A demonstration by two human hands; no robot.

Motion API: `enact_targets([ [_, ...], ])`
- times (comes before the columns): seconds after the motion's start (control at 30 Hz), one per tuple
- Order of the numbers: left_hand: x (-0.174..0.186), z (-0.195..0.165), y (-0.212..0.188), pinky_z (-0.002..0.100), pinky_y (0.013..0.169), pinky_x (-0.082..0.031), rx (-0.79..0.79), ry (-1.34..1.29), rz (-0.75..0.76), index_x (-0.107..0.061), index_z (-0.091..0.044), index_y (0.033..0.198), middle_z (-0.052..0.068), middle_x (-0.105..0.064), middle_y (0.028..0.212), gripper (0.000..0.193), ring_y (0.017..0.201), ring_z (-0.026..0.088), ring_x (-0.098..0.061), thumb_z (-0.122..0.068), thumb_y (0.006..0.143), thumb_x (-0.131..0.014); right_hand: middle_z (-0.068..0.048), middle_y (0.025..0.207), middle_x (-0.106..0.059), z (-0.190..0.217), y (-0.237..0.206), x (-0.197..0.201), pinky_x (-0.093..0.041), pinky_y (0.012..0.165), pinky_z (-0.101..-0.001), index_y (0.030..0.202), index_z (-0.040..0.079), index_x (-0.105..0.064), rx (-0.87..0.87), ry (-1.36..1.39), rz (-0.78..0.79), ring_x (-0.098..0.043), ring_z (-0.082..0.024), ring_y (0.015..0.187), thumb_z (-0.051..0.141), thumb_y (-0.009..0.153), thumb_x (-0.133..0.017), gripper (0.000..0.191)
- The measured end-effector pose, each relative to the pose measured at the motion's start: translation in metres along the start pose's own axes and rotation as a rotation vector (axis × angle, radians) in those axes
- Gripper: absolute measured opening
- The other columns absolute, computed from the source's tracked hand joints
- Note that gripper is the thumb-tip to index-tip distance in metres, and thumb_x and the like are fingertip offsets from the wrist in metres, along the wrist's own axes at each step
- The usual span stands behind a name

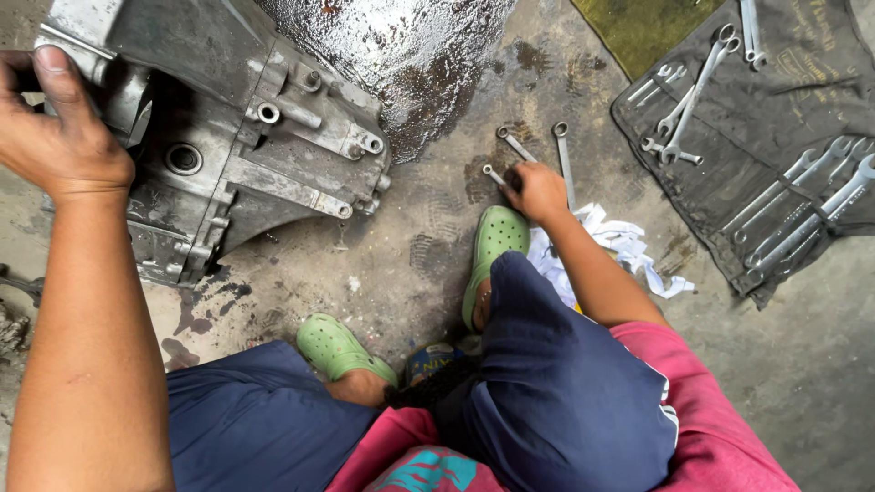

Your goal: The person cleans a metal engine casing with a brush, then uses a hammer and wrench to loosen and remove bolts from the casing. They handle springs and other small parts, flipping the casing over to access different sides.

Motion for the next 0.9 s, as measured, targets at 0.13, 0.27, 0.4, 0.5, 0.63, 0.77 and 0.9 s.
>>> enact_targets([
  [0.13, 0.002, -0.007, 0.003, 0.039, 0.091, -0.055, -0.026, 0.036, 0.007, -0.066, 0.004, 0.114, 0.014, -0.070, 0.105, 0.048, 0.099, 0.026, -0.068, -0.042, 0.113, -0.057, -0.008, 0.099, -0.071, -0.004, 0.007, 0.004, -0.054, 0.080, -0.0463, 0.098, 0.012, -0.073, 0.021, -0.033, -0.099, -0.066, -0.034, 0.098, 0.032, 0.089, -0.078, 0.022],
  [0.27, 0.005, -0.013, 0.005, 0.039, 0.091, -0.054, -0.050, 0.050, 0.002, -0.063, 0.004, 0.110, 0.015, -0.069, 0.103, 0.046, 0.094, 0.026, -0.065, -0.042, 0.110, -0.055, -0.009, 0.101, -0.070, -0.006, 0.016, 0.014, -0.054, 0.081, -0.0461, 0.099, 0.011, -0.071, 0.040, -0.055, -0.143, -0.066, -0.034, 0.100, 0.027, 0.089, -0.077, 0.020],
  [0.4, 0.007, -0.018, 0.006, 0.040, 0.089, -0.054, -0.067, 0.057, -0.009, -0.063, 0.004, 0.109, 0.015, -0.067, 0.099, 0.048, 0.092, 0.027, -0.064, -0.044, 0.110, -0.058, -0.010, 0.100, -0.071, -0.018, 0.015, 0.025, -0.053, 0.080, -0.0458, 0.103, 0.011, -0.071, -0.052, 0.056, -0.221, -0.067, -0.034, 0.096, 0.030, 0.088, -0.080, 0.027],
  [0.5, 0.008, -0.019, 0.007, 0.040, 0.087, -0.052, -0.048, 0.081, -0.016, -0.063, 0.004, 0.104, 0.015, -0.065, 0.096, 0.050, 0.092, 0.028, -0.065, -0.045, 0.113, -0.060, -0.012, 0.102, -0.070, -0.046, 0.004, 0.042, -0.054, 0.081, -0.0445, 0.104, 0.009, -0.068, -0.255, 0.096, -0.388, -0.068, -0.034, 0.094, 0.031, 0.083, -0.084, 0.035],
  [0.63, 0.006, -0.017, 0.006, 0.039, 0.093, -0.054, 0.006, 0.026, 0.008, -0.065, 0.005, 0.111, 0.014, -0.070, 0.104, 0.049, 0.097, 0.027, -0.066, -0.044, 0.112, -0.057, -0.015, 0.100, -0.072, -0.087, -0.006, 0.038, -0.053, 0.078, -0.0471, 0.100, 0.009, -0.070, -0.419, 0.005, -0.195, -0.068, -0.037, 0.092, 0.032, 0.075, -0.089, 0.040],
  [0.77, 0.006, -0.020, 0.005, 0.039, 0.103, -0.056, -0.014, -0.057, 0.011, -0.067, 0.007, 0.122, 0.017, -0.075, 0.117, 0.052, 0.110, 0.027, -0.071, -0.042, 0.115, -0.054, -0.013, 0.098, -0.075, -0.108, -0.007, 0.035, -0.055, 0.080, -0.0462, 0.109, 0.011, -0.071, -0.423, 0.078, -0.143, -0.071, -0.035, 0.091, 0.028, 0.076, -0.084, 0.038],
  [0.9, 0.008, -0.019, 0.005, 0.042, 0.101, -0.056, -0.015, -0.024, -0.006, -0.066, 0.010, 0.114, 0.020, -0.073, 0.114, 0.054, 0.107, 0.031, -0.069, -0.044, 0.116, -0.056, -0.016, 0.098, -0.073, -0.092, 0.015, 0.042, -0.056, 0.080, -0.0462, 0.104, 0.009, -0.071, -0.223, 0.083, -0.230, -0.070, -0.037, 0.089, 0.024, 0.078, -0.084, 0.033],
])
Point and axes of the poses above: each hand's wrist, its own y-axis towards the middle knuckle, its own x-axis out of the back of the hand, z = x × y, the point moved 6 cm from there along y, towards the middle knuckle
